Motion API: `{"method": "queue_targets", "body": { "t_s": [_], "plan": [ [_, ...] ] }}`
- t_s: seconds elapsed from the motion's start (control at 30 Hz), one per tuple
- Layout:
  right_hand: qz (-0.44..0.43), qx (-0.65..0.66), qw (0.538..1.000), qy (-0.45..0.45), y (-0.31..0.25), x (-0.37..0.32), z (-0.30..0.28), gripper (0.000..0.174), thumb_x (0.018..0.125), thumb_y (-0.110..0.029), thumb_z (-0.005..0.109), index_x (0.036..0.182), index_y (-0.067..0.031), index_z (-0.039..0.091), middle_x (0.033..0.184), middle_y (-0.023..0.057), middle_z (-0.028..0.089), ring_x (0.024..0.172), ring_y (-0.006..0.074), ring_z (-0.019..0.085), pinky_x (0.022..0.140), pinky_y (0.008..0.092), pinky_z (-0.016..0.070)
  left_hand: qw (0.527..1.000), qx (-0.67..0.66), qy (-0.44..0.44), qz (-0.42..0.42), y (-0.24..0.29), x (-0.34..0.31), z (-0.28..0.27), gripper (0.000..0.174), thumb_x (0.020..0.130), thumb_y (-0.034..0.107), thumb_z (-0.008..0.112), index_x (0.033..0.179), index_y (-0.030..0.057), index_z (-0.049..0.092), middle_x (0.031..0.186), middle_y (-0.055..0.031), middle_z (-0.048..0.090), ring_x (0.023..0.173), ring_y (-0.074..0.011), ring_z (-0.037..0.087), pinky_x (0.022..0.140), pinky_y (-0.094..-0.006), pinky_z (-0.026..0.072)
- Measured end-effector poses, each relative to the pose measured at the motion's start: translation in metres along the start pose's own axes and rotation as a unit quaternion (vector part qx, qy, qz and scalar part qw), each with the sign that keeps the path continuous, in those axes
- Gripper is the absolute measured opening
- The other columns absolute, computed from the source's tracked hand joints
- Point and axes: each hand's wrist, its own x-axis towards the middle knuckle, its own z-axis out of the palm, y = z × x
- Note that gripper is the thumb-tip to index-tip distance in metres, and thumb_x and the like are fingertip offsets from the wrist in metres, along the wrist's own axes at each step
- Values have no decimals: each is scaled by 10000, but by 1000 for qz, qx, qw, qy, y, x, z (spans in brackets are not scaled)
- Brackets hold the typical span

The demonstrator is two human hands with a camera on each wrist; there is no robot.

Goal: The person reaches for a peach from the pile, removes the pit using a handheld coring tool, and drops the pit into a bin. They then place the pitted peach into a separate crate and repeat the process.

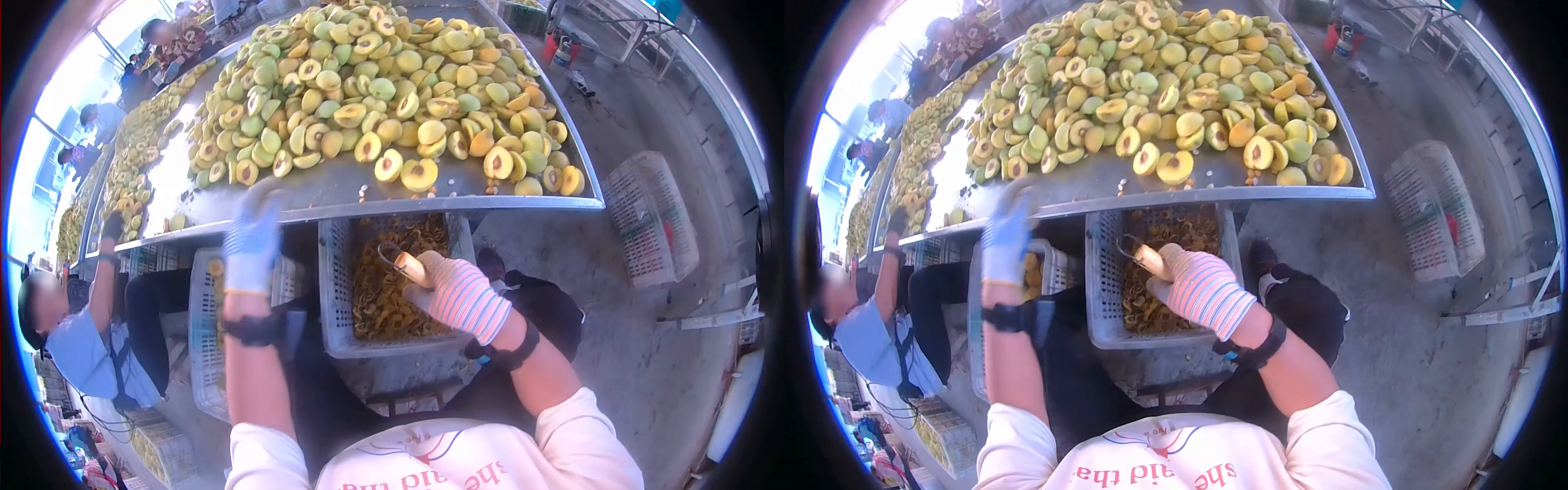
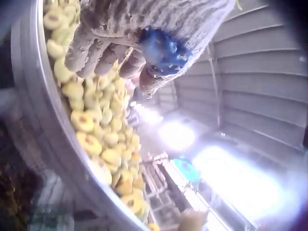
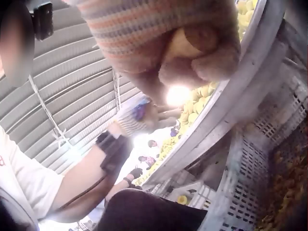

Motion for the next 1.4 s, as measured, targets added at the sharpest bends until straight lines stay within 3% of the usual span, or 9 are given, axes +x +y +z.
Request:
{"method": "queue_targets", "body": {
  "t_s": [0.03, 0.1, 0.33, 0.47, 0.57, 0.67, 0.9, 1.07, 1.4],
  "plan": [
    [1, 24, 1000, 12, 1, -1, -4, 382, 858, -359, 680, 1045, -42, 577, 826, 224, 677, 828, 417, 666, 743, 484, 523, 995, 51, -29, 80, 0, 18, 36, 347, 945, 193, 602, 1266, 64, 618, 1182, -79, 651, 1021, -175, 604, 911, -270, 464],
    [3, 85, 995, 53, 9, -3, -5, 388, 854, -357, 687, 1053, -43, 578, 820, 235, 669, 816, 428, 661, 726, 485, 518, 988, 59, -142, 16, 31, 31, 96, 439, 902, 194, 643, 1316, 64, 575, 1219, -123, 656, 1072, -194, 622, 928, -295, 480],
    [31, 181, 981, 61, 39, 3, -4, 411, 861, -366, 685, 1079, -38, 569, 776, 228, 656, 762, 422, 659, 663, 462, 510, 926, 296, -197, 128, 26, 80, 188, 494, 819, 187, 648, 1311, 181, 603, 1262, -168, 603, 1095, -305, 621, 953, -383, 486],
    [26, 264, 956, 121, 36, 1, -10, 402, 845, -321, 726, 1072, -21, 584, 767, 206, 660, 734, 385, 672, 660, 432, 515, 956, 35, -292, -3, 21, 78, 153, 329, 794, 108, 652, 1115, 53, 700, 1302, -134, 599, 1158, -202, 599, 951, -349, 495],
    [12, 284, 937, 205, 37, 6, -9, 402, 838, -278, 744, 1090, -7, 587, 827, 201, 672, 780, 353, 682, 704, 407, 527, 914, -119, -354, 157, 32, 39, 115, 436, 749, 56, 647, 1183, 24, 669, 1308, -128, 593, 1189, -204, 571, 1008, -362, 468],
    [-18, 261, 942, 209, 24, 9, 4, 414, 839, -269, 743, 1113, -12, 567, 872, 209, 671, 829, 379, 673, 725, 417, 521, 897, -194, -382, 106, 59, -10, 85, 567, 725, 69, 664, 1286, 23, 593, 1323, -144, 572, 1228, -261, 548, 1073, -384, 423],
    [-64, 178, 974, 126, -9, 23, 52, 432, 863, -322, 705, 1125, -31, 526, 849, 230, 664, 832, 438, 648, 688, 465, 516, 747, -634, -177, -95, 29, -49, 92, 498, 947, 304, 599, 1338, 16, 490, 1285, -155, 560, 1094, -292, 610, 946, -439, 522],
    [-50, -28, 991, 124, -30, 32, 43, 354, 859, -295, 681, 1038, -39, 515, 744, 194, 657, 726, 409, 660, 613, 482, 514, 802, -563, -167, -110, 17, -35, 84, 599, 1004, 535, 439, 1271, 10, 546, 1004, -151, 661, 946, -254, 655, 815, -371, 562],
    [-17, -143, 985, 99, -38, 43, 44, 194, 864, -177, 616, 985, -43, 543, 776, 168, 670, 722, 360, 685, 612, 447, 531, 841, -507, -120, -146, 15, -35, 78, 467, 1037, 400, 473, 1182, -10, 640, 1037, -92, 679, 868, -172, 645, 764, -304, 541]
  ]
}}
